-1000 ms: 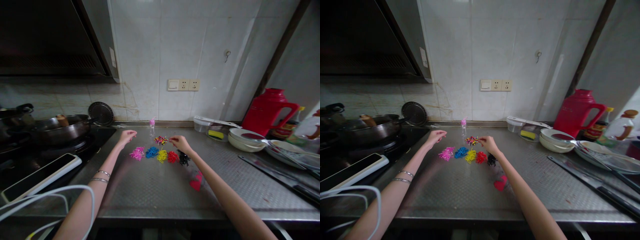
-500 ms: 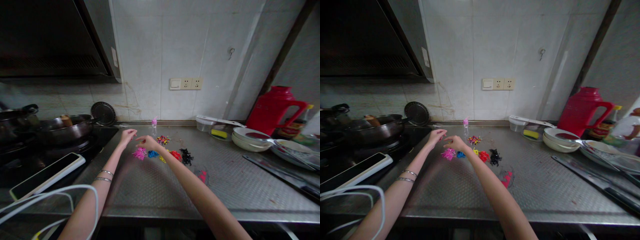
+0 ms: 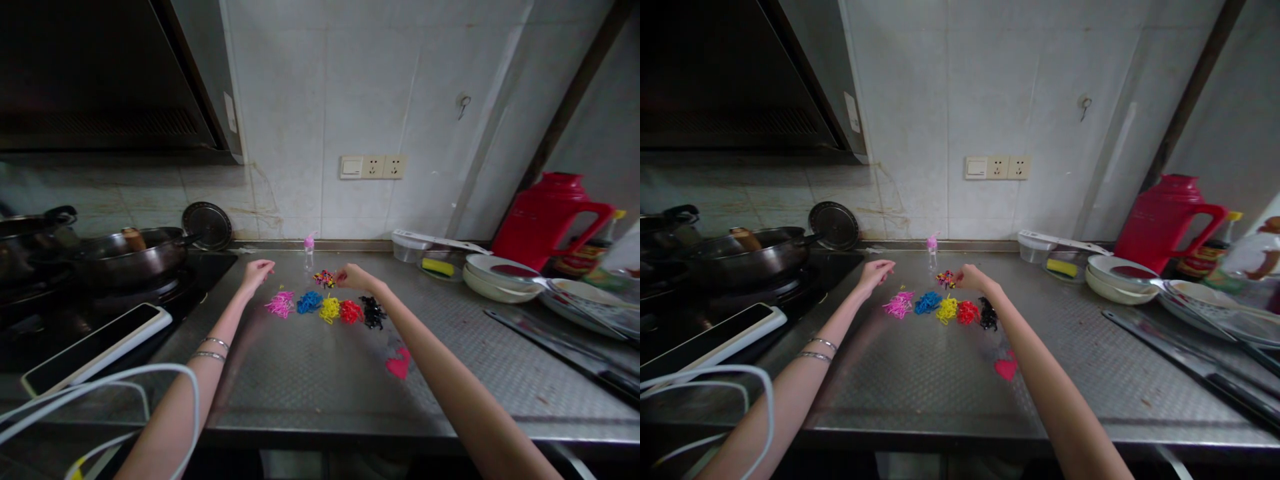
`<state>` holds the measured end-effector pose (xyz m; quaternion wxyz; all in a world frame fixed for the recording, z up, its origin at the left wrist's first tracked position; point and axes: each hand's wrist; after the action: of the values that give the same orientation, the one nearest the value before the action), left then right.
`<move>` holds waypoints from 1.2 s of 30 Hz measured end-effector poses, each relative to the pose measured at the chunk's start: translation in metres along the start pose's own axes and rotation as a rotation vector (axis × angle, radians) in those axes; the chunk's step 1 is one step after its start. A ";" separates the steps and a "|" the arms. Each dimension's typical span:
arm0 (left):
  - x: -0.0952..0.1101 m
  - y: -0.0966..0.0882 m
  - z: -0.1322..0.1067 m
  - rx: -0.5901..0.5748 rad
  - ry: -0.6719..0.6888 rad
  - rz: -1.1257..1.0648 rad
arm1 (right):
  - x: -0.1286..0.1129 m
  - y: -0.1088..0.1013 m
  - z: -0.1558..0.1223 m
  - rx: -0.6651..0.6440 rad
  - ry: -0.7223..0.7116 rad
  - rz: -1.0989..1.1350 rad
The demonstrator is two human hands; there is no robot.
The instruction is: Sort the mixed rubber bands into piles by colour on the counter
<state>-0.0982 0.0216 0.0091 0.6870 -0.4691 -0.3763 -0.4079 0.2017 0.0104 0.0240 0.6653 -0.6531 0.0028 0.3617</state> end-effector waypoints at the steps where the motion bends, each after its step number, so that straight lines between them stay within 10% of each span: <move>1: 0.000 0.000 0.000 -0.004 0.002 0.006 | 0.004 -0.003 -0.003 -0.036 0.007 -0.012; 14: -0.019 0.009 0.000 -0.426 0.031 0.434 | -0.003 0.012 -0.012 -0.255 0.044 -0.075; 36: -0.020 0.025 0.000 -0.230 0.164 0.554 | 0.011 0.017 -0.009 -0.090 0.048 -0.043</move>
<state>-0.0829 0.0312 -0.0174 0.7427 -0.5938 -0.1288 -0.2814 0.2061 0.0061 0.0025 0.6426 -0.6908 -0.0118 0.3312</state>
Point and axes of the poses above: each hand's wrist, its own z-axis towards the middle knuckle, its own y-axis out of the palm, x = y × z, and after that the axes turned 5 degrees about z, right-handed
